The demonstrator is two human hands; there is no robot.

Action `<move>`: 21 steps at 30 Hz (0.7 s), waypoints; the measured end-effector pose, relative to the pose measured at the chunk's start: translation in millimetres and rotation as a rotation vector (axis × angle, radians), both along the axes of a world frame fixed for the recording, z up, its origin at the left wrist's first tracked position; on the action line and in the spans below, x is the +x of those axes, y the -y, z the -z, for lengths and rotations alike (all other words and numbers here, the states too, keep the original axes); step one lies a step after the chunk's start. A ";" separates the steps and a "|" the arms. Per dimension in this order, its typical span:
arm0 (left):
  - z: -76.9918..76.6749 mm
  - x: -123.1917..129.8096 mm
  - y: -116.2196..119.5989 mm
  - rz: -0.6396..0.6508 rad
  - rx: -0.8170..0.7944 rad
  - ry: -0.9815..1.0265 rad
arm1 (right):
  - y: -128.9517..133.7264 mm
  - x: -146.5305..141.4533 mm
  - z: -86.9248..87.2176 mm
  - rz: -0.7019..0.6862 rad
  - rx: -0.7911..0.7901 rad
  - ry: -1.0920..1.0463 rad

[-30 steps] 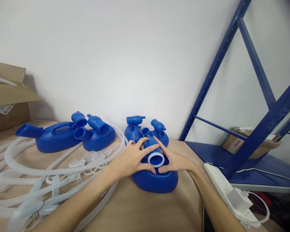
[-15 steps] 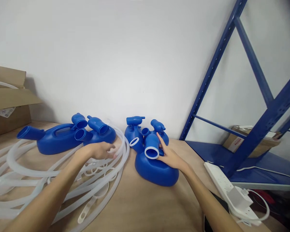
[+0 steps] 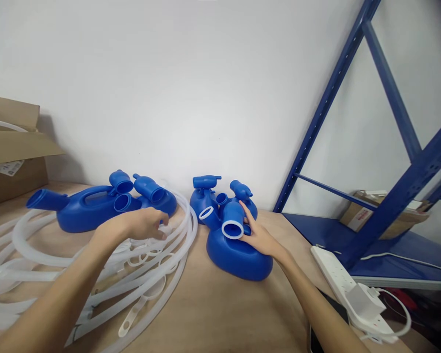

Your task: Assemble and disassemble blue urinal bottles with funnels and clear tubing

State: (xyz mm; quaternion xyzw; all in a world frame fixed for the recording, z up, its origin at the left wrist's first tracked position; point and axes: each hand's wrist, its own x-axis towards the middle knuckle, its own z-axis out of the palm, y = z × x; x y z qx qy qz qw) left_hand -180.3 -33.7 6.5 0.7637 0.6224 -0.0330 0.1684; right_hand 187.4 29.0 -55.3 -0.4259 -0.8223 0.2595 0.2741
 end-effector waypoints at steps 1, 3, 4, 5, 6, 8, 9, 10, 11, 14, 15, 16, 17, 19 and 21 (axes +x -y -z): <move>-2.8 7.0 7.4 0.013 -0.030 -0.007 | 0.6 -0.2 -0.4 -0.002 -0.003 -0.004; -2.8 26.9 24.4 0.052 -0.094 -0.038 | 1.7 -0.6 -1.0 0.009 -0.004 -0.002; 0.5 37.8 33.6 0.064 -0.091 -0.073 | 2.3 -0.8 -1.4 0.016 -0.001 -0.001; 6.0 48.0 42.6 0.077 -0.085 -0.128 | 2.7 -1.1 -1.8 0.019 0.002 -0.002; 13.5 56.2 51.3 0.079 -0.074 -0.184 | 3.0 -1.4 -2.1 0.016 0.003 -0.004; 32.4 64.0 66.5 0.121 -0.023 -0.253 | 3.1 -1.9 -2.7 0.003 -0.004 -0.008; 42.3 62.9 72.8 0.143 0.018 -0.263 | 2.7 -2.0 -2.8 -0.005 -0.010 -0.007; 51.3 58.9 78.2 0.166 0.060 -0.261 | 2.1 -2.0 -2.6 -0.010 -0.013 -0.005; 58.7 52.7 82.7 0.187 0.091 -0.253 | 1.2 -1.9 -2.2 -0.012 -0.013 -0.003; 66.0 29.9 91.3 0.201 0.190 -0.221 | -2.5 -0.7 0.6 -0.013 -0.003 -0.012; 62.9 23.7 92.8 0.189 0.231 -0.219 | -3.7 -0.2 1.8 -0.012 -0.001 -0.018; 57.2 19.1 93.8 0.174 0.290 -0.224 | -4.7 0.2 2.8 -0.010 0.000 -0.024; 49.0 16.1 94.6 0.156 0.362 -0.240 | -5.4 0.6 3.6 -0.009 -0.004 -0.026; 26.6 14.4 96.3 0.090 0.497 -0.321 | -5.8 1.1 4.4 -0.002 -0.014 -0.024; -1.3 14.9 99.0 -0.024 0.598 -0.426 | -5.5 1.2 4.4 0.003 -0.024 -0.021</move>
